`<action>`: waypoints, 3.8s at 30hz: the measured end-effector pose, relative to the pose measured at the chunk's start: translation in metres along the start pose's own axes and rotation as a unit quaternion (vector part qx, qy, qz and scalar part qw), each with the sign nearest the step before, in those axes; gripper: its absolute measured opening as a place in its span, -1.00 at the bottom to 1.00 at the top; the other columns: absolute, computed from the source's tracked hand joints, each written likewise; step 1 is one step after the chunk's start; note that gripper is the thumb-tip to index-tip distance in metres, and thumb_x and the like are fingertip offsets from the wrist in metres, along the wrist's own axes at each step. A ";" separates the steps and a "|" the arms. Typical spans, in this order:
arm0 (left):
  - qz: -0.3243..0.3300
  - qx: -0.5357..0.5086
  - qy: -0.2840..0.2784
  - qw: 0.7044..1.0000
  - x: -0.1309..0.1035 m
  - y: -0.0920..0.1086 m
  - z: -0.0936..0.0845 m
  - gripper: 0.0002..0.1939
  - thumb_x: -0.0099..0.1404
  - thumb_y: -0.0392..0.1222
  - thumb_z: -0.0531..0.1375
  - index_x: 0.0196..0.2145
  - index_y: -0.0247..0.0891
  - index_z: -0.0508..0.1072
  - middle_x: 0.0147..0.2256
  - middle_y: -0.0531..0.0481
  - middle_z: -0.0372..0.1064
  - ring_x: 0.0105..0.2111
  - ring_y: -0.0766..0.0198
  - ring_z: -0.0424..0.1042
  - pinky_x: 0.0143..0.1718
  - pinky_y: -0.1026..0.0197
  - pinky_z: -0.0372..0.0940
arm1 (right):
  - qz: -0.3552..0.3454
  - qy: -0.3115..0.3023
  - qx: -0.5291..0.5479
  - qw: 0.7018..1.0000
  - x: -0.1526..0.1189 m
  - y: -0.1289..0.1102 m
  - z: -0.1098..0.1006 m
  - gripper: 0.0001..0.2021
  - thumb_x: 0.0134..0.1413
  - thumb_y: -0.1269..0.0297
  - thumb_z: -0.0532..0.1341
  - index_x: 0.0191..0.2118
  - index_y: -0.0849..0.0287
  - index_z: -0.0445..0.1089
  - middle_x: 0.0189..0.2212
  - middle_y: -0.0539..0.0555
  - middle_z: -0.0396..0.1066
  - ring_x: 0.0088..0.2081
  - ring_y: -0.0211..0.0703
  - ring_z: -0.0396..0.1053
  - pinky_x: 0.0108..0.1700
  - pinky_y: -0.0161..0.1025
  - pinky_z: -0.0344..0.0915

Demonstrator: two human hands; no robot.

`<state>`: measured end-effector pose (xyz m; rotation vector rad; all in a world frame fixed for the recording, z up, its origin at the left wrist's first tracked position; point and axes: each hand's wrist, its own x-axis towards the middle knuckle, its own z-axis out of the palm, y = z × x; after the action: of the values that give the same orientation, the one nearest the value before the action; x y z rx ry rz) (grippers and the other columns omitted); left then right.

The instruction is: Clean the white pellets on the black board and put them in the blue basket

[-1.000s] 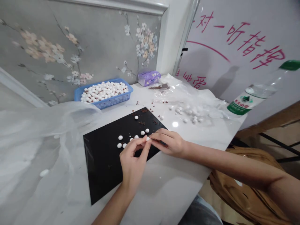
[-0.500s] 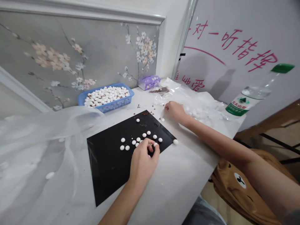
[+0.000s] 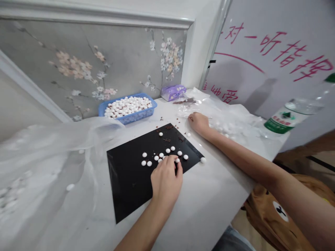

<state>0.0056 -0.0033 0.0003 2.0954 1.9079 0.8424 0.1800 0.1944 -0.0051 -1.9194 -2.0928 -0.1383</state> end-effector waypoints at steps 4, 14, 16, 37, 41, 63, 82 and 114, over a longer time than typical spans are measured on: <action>-0.030 -0.002 -0.022 0.999 -0.004 0.008 -0.003 -0.77 0.25 -0.25 0.04 -0.14 -0.20 0.36 -0.35 0.00 0.40 -0.41 0.22 0.38 -0.40 0.20 0.14 | -0.033 0.039 0.045 0.998 -0.011 -0.006 -0.005 -0.71 0.19 0.32 -0.05 -0.18 0.24 0.40 -0.20 0.17 0.40 -0.29 -0.10 0.34 -0.42 -0.29 0.02; -0.147 0.112 0.096 0.978 0.055 -0.072 -0.063 -0.72 0.26 -0.23 0.02 -0.10 -0.31 0.38 -0.11 -0.15 0.35 -0.07 0.05 0.31 -0.06 0.09 0.20 | -0.166 0.113 0.207 0.957 -0.024 -0.013 0.007 -0.72 0.14 0.20 0.00 -0.21 0.19 0.39 -0.42 0.10 0.46 -0.55 -0.17 0.31 -0.43 -0.26 0.15; -0.158 0.135 0.106 0.972 0.071 -0.104 -0.076 -0.68 0.22 -0.30 0.03 -0.08 -0.36 0.38 -0.08 -0.24 0.32 -0.02 -0.04 0.26 0.00 0.01 0.16 | -0.190 0.120 0.228 0.947 -0.028 -0.017 0.009 -0.72 0.15 0.18 0.01 -0.21 0.19 0.39 -0.41 0.09 0.46 -0.58 -0.20 0.29 -0.43 -0.26 0.18; -0.102 -0.188 0.231 0.949 0.079 -0.067 -0.039 -0.72 0.24 -0.03 0.10 -0.32 -0.34 0.40 -0.32 -0.09 0.42 -0.30 0.29 0.42 -0.26 0.29 0.33 | -0.222 0.168 0.369 0.887 -0.044 -0.032 -0.003 -0.84 0.13 0.24 0.12 -0.26 0.17 0.40 -0.47 0.01 0.43 -0.60 -0.30 0.28 -0.48 -0.31 0.29; -0.120 -0.405 0.137 0.896 0.060 -0.009 -0.020 -0.76 0.22 -0.07 0.15 -0.40 -0.34 0.42 -0.45 -0.03 0.41 -0.45 0.36 0.42 -0.36 0.33 0.34 | -0.173 0.130 0.498 0.840 -0.065 -0.046 -0.020 -0.88 0.06 0.23 0.22 -0.36 0.16 0.40 -0.48 -0.01 0.42 -0.64 -0.34 0.24 -0.59 -0.35 0.23; -0.190 -0.445 0.138 0.864 0.038 0.008 0.001 -0.78 0.13 -0.13 0.25 -0.29 -0.32 0.46 -0.34 -0.07 0.45 -0.36 0.27 0.47 -0.29 0.27 0.37 | -0.240 0.016 0.558 0.794 -0.089 -0.055 -0.038 -0.91 0.17 0.35 0.12 -0.34 0.18 0.34 -0.45 0.02 0.21 -0.49 -0.34 0.20 -0.52 -0.36 0.18; -0.169 -0.487 0.137 0.846 0.038 0.003 0.007 -0.82 0.12 -0.14 0.26 -0.37 -0.32 0.46 -0.40 -0.02 0.45 -0.39 0.31 0.46 -0.27 0.28 0.38 | -0.277 0.039 0.557 0.782 -0.088 -0.053 -0.034 -0.92 0.17 0.37 0.10 -0.36 0.17 0.27 -0.48 0.02 0.21 -0.52 -0.34 0.19 -0.56 -0.36 0.14; -0.177 -0.479 0.148 0.847 0.038 0.008 -0.001 -0.80 0.08 -0.12 0.28 -0.42 -0.34 0.48 -0.40 -0.07 0.46 -0.37 0.27 0.46 -0.28 0.26 0.37 | -0.241 -0.059 0.607 0.755 -0.093 -0.057 -0.023 -0.81 0.11 0.24 0.15 -0.43 0.18 0.15 -0.56 -0.06 0.15 -0.61 -0.39 0.12 -0.62 -0.40 0.09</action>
<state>0.0123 0.0316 0.0153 1.0204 1.4025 1.6318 0.1329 0.0927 -0.0022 -0.5920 -1.8396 1.0053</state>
